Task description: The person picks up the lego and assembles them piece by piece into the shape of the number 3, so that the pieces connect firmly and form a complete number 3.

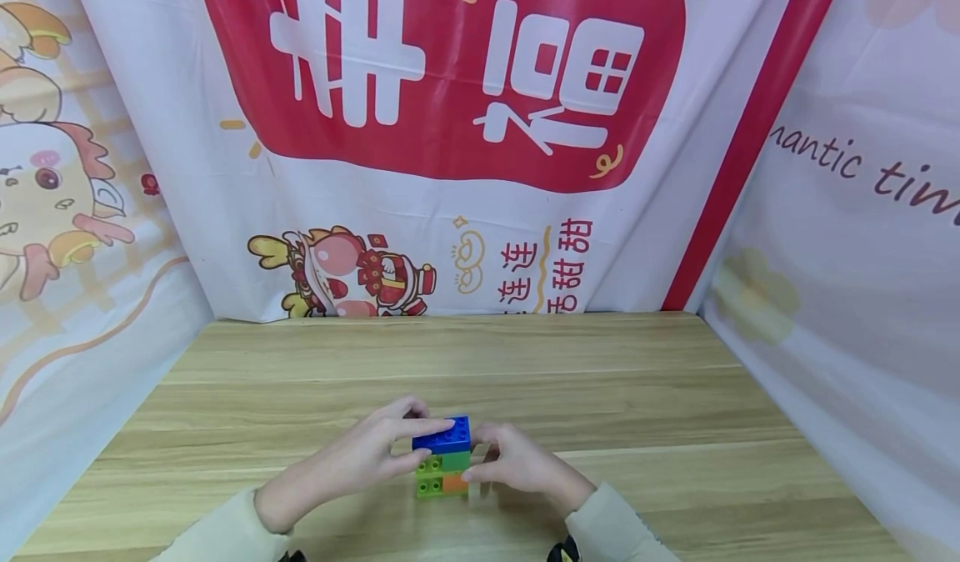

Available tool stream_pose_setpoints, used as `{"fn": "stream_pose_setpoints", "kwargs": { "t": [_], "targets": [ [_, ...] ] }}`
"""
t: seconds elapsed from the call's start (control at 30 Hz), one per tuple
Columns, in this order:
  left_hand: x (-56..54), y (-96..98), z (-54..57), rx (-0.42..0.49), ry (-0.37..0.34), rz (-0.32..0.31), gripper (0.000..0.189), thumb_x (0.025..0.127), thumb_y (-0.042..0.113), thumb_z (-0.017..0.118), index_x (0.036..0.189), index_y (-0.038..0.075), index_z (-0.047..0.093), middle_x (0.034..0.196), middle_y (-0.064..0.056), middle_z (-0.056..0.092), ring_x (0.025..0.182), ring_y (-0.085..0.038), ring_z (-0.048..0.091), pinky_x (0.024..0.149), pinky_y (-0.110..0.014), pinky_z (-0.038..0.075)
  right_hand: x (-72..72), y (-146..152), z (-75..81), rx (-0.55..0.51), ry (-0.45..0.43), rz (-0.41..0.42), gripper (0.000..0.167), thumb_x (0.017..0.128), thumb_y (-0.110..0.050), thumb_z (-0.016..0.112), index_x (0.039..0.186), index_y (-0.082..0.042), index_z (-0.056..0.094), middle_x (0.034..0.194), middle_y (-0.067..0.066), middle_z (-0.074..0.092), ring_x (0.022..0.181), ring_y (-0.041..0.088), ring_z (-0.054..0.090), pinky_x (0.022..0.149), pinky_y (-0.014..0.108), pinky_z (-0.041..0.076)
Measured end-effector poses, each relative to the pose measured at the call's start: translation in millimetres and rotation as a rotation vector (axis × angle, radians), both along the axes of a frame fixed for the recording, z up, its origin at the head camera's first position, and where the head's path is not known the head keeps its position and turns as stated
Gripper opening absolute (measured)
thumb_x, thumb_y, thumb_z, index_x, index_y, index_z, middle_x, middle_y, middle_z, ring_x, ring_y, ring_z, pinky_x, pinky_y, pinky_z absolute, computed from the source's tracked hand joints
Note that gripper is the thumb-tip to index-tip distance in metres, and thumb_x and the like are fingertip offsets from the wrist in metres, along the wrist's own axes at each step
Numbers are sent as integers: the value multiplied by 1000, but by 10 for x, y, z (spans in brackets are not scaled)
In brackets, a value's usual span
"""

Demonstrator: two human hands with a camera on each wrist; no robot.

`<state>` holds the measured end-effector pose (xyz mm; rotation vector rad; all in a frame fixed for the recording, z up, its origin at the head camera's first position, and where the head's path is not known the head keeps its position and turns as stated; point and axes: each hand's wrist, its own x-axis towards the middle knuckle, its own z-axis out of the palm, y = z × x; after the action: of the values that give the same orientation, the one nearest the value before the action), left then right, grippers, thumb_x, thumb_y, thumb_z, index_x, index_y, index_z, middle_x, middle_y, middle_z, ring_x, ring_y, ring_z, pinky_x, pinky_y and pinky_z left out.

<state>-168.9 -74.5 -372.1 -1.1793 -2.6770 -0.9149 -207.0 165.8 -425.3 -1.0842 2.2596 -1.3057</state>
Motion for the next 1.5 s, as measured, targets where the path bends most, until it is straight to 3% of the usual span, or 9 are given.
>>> {"fn": "stream_pose_setpoints", "kwargs": {
  "t": [0.57,0.73,1.1,1.33,1.5],
  "targets": [
    [-47,19,89,-50,-38,-47,39,86,13,64,125,17,59,107,-5,53,81,-9,49,62,-16,45,-3,11,-6,9,8,-7,33,84,-19,68,116,-11,62,110,-1,62,68,10,57,60,27,50],
    [-49,22,107,-56,-20,-42,39,85,13,65,123,16,60,106,-6,54,81,-8,49,63,-16,45,-4,9,6,9,11,-7,33,84,-19,68,115,-11,62,111,0,61,68,11,57,59,27,49],
    [-34,-13,29,-20,-33,-25,42,86,16,63,127,20,57,110,-4,51,87,-11,50,68,-22,47,4,-4,-7,2,26,10,37,84,-17,68,119,-10,59,109,0,63,74,15,60,64,28,51],
    [-33,-49,-46,35,-74,5,61,86,24,65,141,27,38,119,-4,50,97,-13,52,77,-30,48,5,-6,15,23,-13,-7,36,84,-17,68,118,-12,59,106,-4,63,74,15,59,66,28,50],
    [-46,-81,-111,64,-114,58,77,84,31,67,146,24,23,126,-4,48,108,-16,51,87,-36,45,1,-3,11,33,27,-14,36,83,-18,69,117,-10,60,103,-4,63,71,12,59,63,28,51]
  ]
}}
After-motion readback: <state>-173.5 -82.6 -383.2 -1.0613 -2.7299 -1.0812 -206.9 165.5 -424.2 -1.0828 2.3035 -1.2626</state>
